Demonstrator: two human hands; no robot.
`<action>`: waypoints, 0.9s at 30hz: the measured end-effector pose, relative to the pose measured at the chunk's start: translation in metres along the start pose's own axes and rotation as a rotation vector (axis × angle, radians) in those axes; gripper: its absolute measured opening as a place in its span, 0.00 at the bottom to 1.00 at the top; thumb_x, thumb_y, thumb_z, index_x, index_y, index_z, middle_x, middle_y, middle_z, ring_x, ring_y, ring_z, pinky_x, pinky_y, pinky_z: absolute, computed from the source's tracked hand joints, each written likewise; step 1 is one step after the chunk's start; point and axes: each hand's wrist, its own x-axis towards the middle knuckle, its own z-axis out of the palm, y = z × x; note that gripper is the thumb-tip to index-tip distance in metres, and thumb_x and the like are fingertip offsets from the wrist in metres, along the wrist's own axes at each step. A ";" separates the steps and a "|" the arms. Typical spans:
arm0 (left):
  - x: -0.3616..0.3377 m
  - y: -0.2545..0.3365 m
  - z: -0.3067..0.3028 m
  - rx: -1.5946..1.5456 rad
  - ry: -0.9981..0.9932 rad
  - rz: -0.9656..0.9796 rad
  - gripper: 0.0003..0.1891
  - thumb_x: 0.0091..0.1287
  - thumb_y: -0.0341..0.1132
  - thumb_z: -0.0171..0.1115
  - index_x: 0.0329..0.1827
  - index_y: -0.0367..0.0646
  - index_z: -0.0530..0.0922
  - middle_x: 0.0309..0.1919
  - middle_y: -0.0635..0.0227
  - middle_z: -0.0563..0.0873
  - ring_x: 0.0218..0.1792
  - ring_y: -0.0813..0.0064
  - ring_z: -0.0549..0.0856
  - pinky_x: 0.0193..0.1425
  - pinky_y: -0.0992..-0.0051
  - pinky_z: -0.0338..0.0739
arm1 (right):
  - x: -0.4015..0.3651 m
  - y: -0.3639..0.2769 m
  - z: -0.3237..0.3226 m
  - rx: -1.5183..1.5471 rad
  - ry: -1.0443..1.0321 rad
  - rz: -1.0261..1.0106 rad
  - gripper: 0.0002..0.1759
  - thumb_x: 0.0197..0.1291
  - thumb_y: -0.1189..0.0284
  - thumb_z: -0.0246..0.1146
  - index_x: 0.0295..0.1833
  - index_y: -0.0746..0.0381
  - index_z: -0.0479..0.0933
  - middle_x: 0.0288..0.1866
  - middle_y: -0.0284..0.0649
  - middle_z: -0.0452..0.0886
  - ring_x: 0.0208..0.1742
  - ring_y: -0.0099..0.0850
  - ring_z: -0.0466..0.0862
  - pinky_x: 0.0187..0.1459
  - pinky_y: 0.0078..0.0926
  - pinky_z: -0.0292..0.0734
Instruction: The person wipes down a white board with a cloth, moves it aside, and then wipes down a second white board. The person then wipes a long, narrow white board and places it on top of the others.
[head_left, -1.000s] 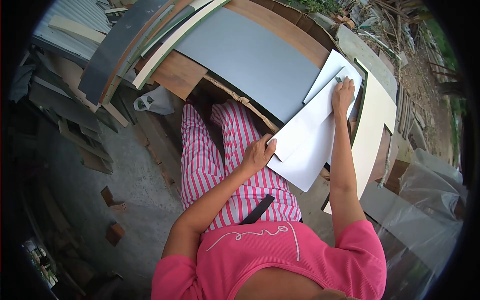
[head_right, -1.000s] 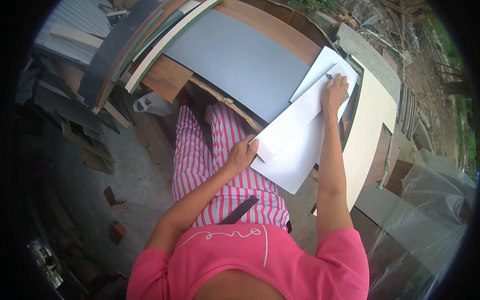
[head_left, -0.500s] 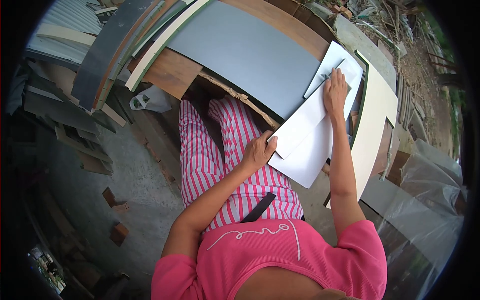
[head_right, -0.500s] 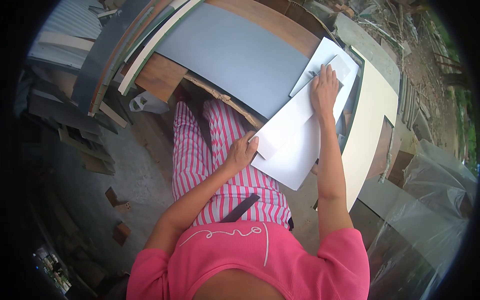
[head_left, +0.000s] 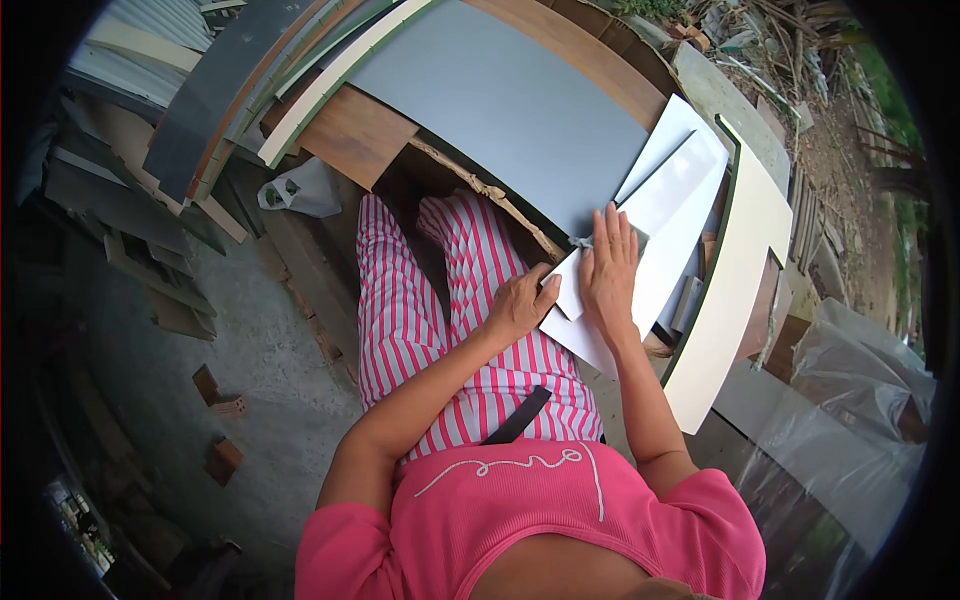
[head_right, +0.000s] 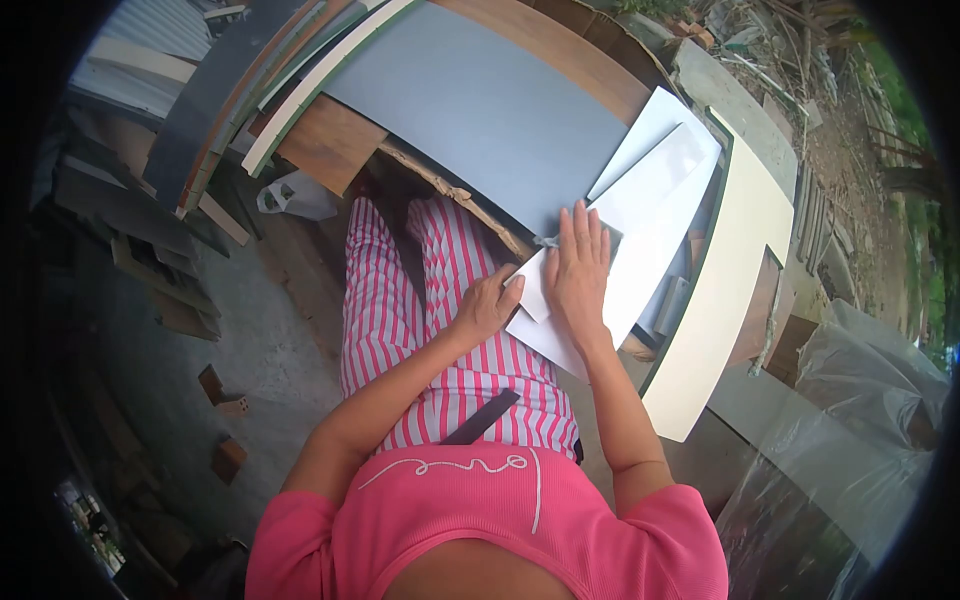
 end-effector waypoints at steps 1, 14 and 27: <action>0.000 -0.001 0.002 -0.023 0.042 0.031 0.26 0.71 0.55 0.41 0.41 0.38 0.74 0.25 0.46 0.81 0.31 0.44 0.82 0.36 0.55 0.75 | -0.013 -0.018 -0.004 0.058 -0.059 -0.071 0.30 0.60 0.72 0.55 0.69 0.62 0.63 0.74 0.46 0.57 0.76 0.44 0.54 0.73 0.47 0.47; 0.000 0.001 -0.001 0.035 0.056 0.018 0.30 0.72 0.58 0.38 0.40 0.35 0.74 0.20 0.49 0.79 0.26 0.50 0.82 0.34 0.60 0.75 | 0.206 0.247 0.021 -0.168 0.030 0.498 0.30 0.66 0.58 0.44 0.70 0.61 0.61 0.72 0.45 0.62 0.72 0.46 0.60 0.67 0.51 0.57; -0.002 -0.008 0.003 -0.022 0.088 0.076 0.30 0.71 0.59 0.39 0.39 0.35 0.73 0.20 0.48 0.78 0.25 0.50 0.82 0.32 0.60 0.75 | -0.024 -0.018 -0.010 0.027 -0.073 0.033 0.30 0.64 0.71 0.51 0.71 0.63 0.58 0.75 0.46 0.55 0.77 0.44 0.51 0.74 0.44 0.45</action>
